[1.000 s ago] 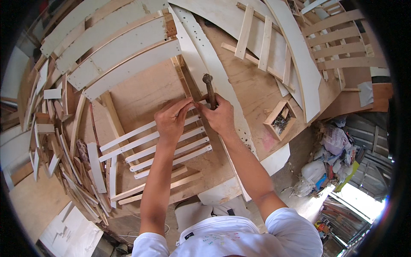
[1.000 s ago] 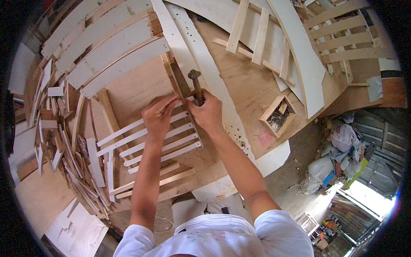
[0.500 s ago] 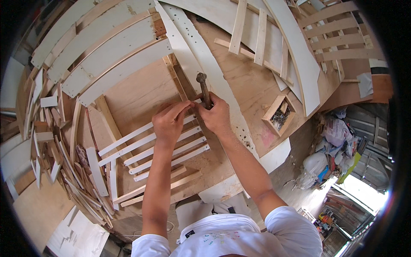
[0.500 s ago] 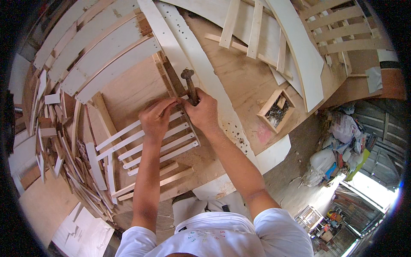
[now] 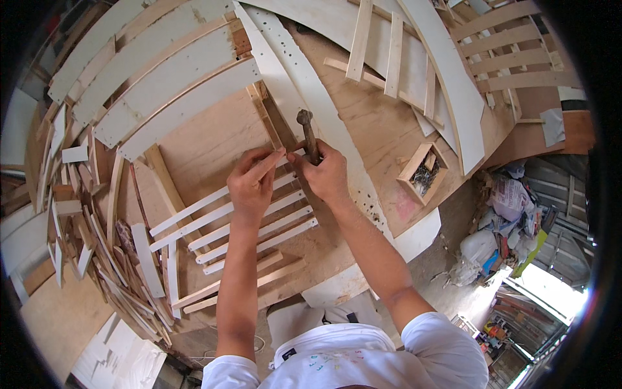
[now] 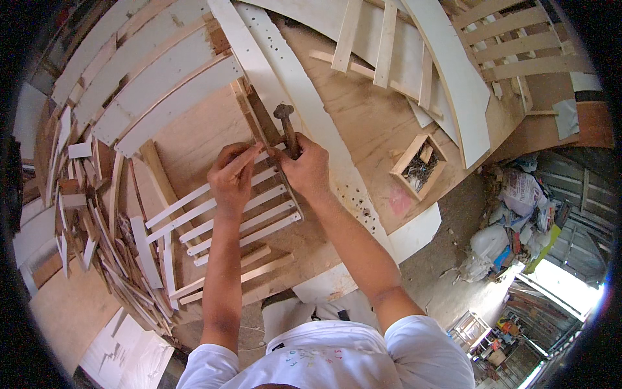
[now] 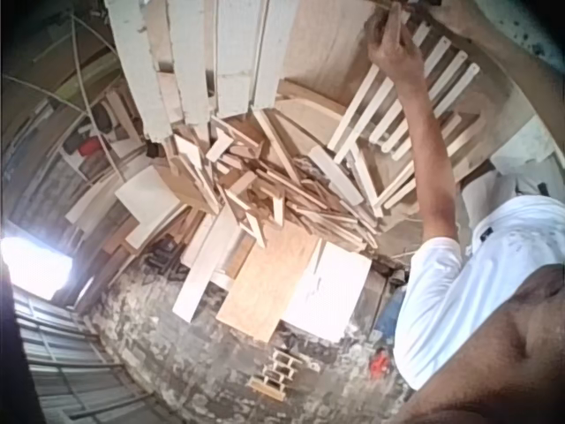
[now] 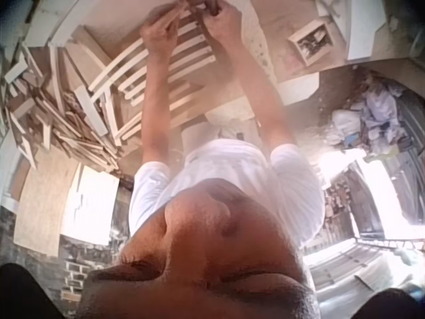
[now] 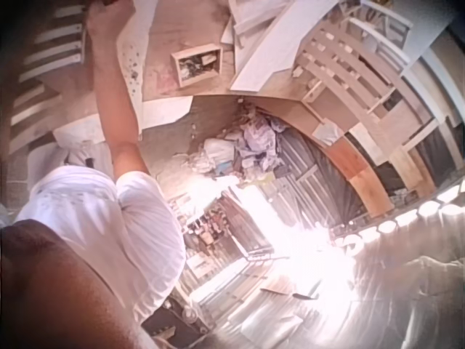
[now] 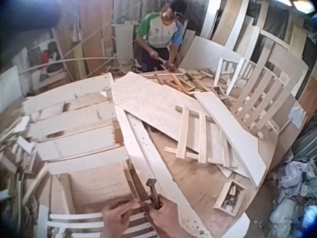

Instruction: The person hammers nails into wooden slats to assemble a small wooden structure on a workbench.

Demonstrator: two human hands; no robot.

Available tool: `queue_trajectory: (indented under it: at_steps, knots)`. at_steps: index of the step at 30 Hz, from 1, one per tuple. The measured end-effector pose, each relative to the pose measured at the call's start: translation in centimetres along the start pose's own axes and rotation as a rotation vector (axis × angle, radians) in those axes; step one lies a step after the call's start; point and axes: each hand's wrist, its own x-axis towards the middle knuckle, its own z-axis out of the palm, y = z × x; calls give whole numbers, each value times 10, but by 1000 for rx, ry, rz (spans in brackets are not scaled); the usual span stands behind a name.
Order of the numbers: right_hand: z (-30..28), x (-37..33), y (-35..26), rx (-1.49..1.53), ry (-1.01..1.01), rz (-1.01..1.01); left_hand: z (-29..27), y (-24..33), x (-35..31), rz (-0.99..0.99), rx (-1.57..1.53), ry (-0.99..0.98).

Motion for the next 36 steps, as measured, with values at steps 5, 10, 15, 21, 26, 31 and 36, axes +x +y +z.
queue_trajectory:
  at_steps: [5, 10, 15, 21, 26, 31, 36]
  knots:
    - [1, -1, -3, 48, -11, 21, 0, -5, 1, 28, -40, 0]
    - [-1, -2, -4, 14, -7, 20, -1, 1, 2, -17, -59, 1]
    - [-3, -2, -5, -4, -41, 21, 2, -1, 0, -21, -45, -12]
    - [4, 0, 7, 48, 5, 5, 2, 1, 2, -7, -39, -20]
    - [5, 1, 9, 37, 7, -1, 2, 2, 0, -25, -44, -30]
    - [5, 0, 8, 76, -10, 16, 0, 3, 1, -35, -32, -62]
    - [2, -1, 3, 29, -17, 8, 3, 3, -1, -10, -11, -23]
